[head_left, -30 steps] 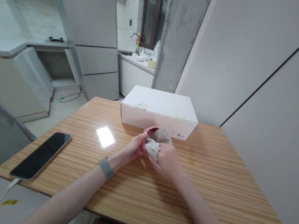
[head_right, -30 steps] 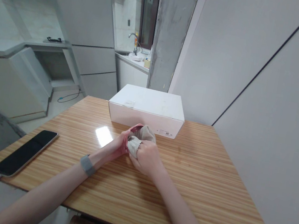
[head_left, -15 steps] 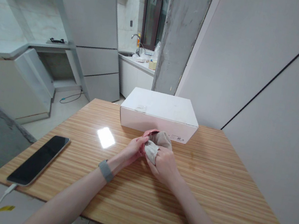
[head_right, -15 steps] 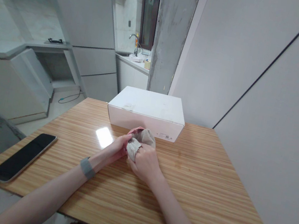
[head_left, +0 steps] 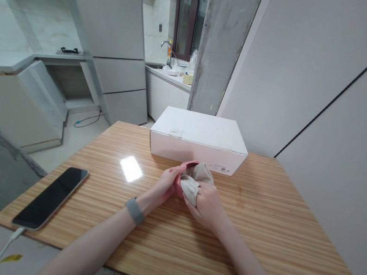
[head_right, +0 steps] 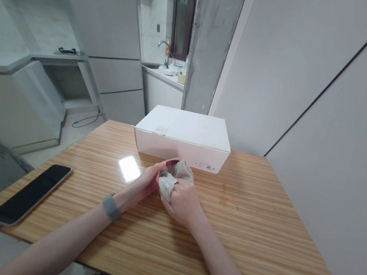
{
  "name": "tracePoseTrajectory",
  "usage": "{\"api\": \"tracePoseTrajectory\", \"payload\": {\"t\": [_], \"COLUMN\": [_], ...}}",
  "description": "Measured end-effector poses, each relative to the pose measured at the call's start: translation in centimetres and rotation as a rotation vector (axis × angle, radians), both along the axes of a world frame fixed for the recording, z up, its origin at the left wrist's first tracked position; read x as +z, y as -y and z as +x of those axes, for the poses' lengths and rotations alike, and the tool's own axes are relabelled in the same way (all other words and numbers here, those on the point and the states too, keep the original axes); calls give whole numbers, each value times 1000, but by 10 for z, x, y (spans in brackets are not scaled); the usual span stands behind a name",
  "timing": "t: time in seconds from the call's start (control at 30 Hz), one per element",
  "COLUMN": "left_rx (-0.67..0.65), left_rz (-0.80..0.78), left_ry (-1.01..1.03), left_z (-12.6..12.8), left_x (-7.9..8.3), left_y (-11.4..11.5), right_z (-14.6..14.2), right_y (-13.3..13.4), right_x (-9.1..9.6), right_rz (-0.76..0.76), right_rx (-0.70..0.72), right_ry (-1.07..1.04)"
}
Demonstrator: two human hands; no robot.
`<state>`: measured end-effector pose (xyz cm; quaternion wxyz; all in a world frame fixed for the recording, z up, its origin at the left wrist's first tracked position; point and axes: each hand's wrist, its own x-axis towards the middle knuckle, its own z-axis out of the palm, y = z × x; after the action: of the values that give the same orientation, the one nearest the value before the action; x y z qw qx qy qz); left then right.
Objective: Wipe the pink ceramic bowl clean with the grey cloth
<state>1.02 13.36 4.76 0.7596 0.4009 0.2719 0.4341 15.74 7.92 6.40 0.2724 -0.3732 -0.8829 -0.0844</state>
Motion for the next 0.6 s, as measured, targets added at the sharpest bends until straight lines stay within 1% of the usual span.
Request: {"api": "tracePoseTrajectory", "payload": {"t": [0.13, 0.27, 0.43, 0.6], "left_rx": [-51, -107, -112, -137], "left_rz": [-50, -48, -80, -37], "left_ry": [22, 113, 126, 166], "left_z": [-3, -8, -11, -8], "left_x": [-1, -1, -3, 2], "left_y": [-1, 3, 7, 9], "right_z": [1, 0, 2, -1], "right_y": [-1, -1, -3, -2], "right_x": [-1, -1, -4, -6], "right_rz": [8, -21, -33, -21], "right_rx": [21, 40, 9, -14], "right_ry": [-22, -8, -37, -27]}}
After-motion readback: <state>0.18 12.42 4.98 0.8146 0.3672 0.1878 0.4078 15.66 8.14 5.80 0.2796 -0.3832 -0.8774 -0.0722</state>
